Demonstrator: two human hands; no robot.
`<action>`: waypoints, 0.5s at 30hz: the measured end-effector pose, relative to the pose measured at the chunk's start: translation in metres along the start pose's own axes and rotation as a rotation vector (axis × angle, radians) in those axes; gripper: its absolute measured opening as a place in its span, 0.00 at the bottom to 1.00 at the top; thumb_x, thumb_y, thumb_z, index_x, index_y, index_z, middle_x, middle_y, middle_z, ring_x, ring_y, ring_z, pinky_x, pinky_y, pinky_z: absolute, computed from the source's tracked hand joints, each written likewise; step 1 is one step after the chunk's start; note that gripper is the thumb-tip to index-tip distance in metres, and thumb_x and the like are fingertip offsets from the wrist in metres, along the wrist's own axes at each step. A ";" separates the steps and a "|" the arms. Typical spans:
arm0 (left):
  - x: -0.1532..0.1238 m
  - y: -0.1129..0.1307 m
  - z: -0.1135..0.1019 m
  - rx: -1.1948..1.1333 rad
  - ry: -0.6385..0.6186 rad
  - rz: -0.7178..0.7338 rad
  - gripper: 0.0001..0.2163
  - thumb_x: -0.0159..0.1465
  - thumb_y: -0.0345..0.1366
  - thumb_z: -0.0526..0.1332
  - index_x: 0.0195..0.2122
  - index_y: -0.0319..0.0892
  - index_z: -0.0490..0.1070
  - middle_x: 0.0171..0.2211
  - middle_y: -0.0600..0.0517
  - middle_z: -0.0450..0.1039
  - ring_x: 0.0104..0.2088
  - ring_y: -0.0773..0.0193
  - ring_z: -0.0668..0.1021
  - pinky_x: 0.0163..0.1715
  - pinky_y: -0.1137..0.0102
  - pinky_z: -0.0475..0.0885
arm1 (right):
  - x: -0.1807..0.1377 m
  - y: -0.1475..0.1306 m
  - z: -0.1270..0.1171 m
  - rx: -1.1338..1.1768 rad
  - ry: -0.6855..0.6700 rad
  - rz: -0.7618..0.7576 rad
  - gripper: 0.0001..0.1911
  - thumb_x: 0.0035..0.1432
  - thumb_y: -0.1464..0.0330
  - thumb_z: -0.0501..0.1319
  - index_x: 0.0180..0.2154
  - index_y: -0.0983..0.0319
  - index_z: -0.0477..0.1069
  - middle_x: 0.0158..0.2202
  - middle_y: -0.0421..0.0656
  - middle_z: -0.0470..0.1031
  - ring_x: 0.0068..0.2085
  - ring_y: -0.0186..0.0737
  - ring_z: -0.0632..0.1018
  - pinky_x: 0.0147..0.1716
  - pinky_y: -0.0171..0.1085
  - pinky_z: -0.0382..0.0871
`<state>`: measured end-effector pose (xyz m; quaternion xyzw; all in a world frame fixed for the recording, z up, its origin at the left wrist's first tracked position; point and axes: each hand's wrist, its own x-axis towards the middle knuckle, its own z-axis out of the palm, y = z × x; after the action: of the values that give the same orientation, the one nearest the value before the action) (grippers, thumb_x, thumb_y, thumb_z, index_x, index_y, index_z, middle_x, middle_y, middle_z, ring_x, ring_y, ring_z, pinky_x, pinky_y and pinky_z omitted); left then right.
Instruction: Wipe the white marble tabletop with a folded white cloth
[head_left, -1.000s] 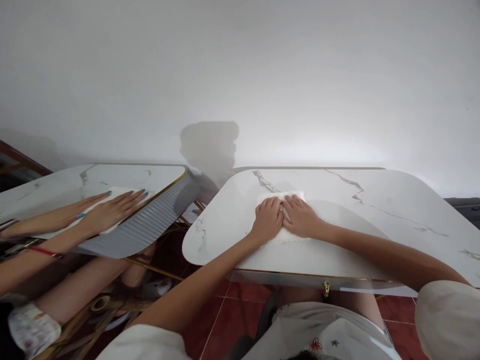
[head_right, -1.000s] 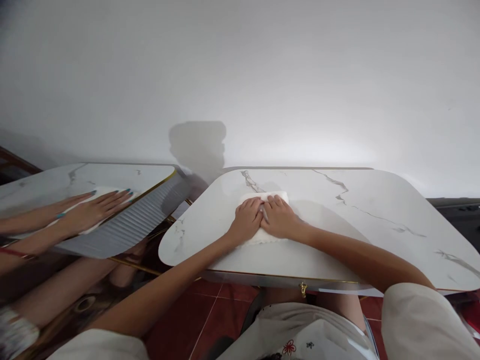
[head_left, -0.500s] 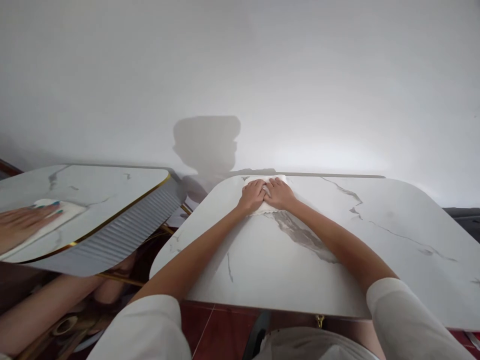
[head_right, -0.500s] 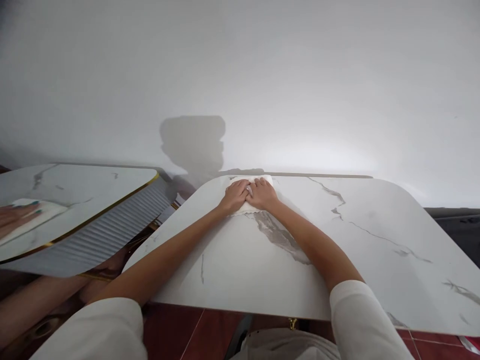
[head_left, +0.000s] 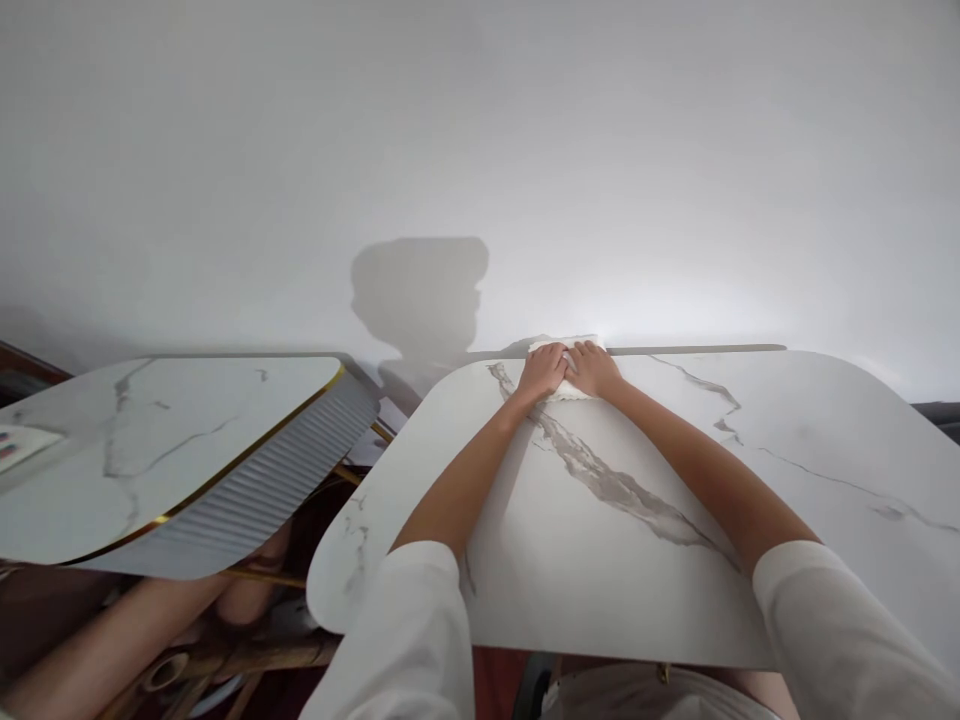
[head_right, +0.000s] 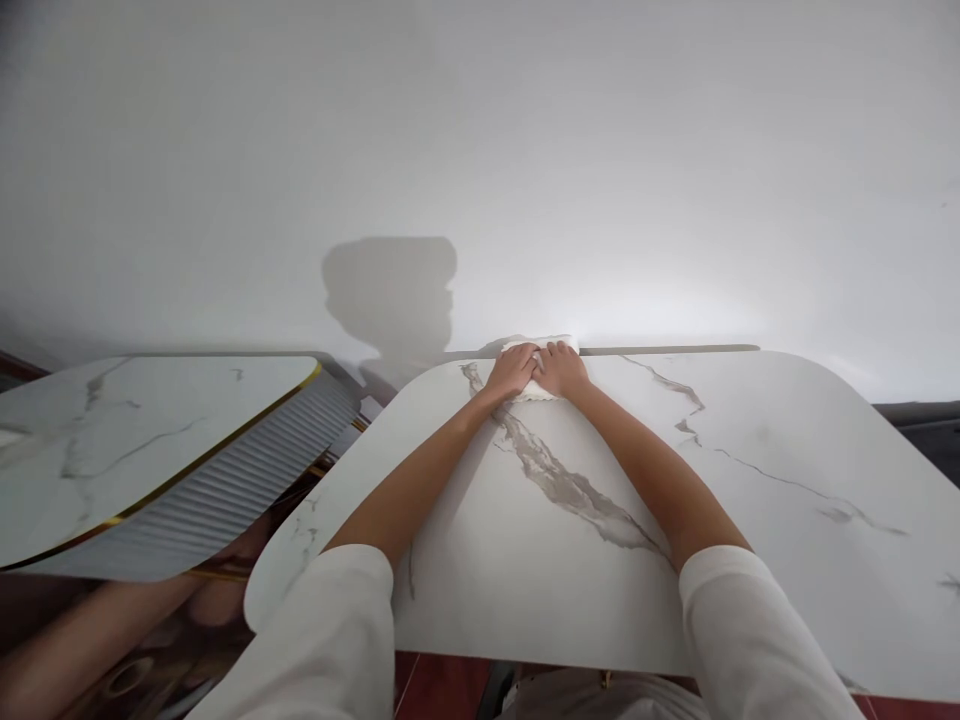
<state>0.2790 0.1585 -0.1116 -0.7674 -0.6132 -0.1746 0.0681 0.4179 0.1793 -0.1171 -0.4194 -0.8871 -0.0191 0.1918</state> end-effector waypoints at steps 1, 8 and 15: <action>0.000 0.002 0.001 -0.001 -0.005 0.040 0.13 0.66 0.31 0.44 0.48 0.42 0.63 0.48 0.46 0.69 0.52 0.57 0.69 0.52 0.61 0.60 | -0.005 0.000 -0.001 -0.015 0.009 0.015 0.25 0.64 0.64 0.46 0.56 0.72 0.62 0.59 0.55 0.63 0.59 0.54 0.61 0.55 0.45 0.54; -0.037 0.013 -0.005 -0.053 0.026 0.194 0.15 0.66 0.32 0.43 0.50 0.39 0.62 0.52 0.45 0.66 0.55 0.59 0.66 0.55 0.63 0.59 | -0.053 -0.027 -0.010 -0.070 0.087 0.055 0.24 0.62 0.66 0.48 0.55 0.75 0.63 0.59 0.58 0.62 0.59 0.58 0.59 0.55 0.49 0.53; -0.100 0.024 -0.032 -0.039 0.019 0.269 0.17 0.65 0.31 0.41 0.50 0.39 0.63 0.52 0.43 0.68 0.57 0.59 0.65 0.57 0.60 0.59 | -0.102 -0.081 -0.021 -0.041 0.183 0.078 0.23 0.61 0.68 0.49 0.52 0.77 0.66 0.57 0.61 0.64 0.58 0.59 0.62 0.54 0.51 0.56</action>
<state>0.2773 0.0514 -0.1144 -0.8421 -0.5008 -0.1829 0.0818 0.4226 0.0475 -0.1241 -0.4539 -0.8483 -0.0681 0.2639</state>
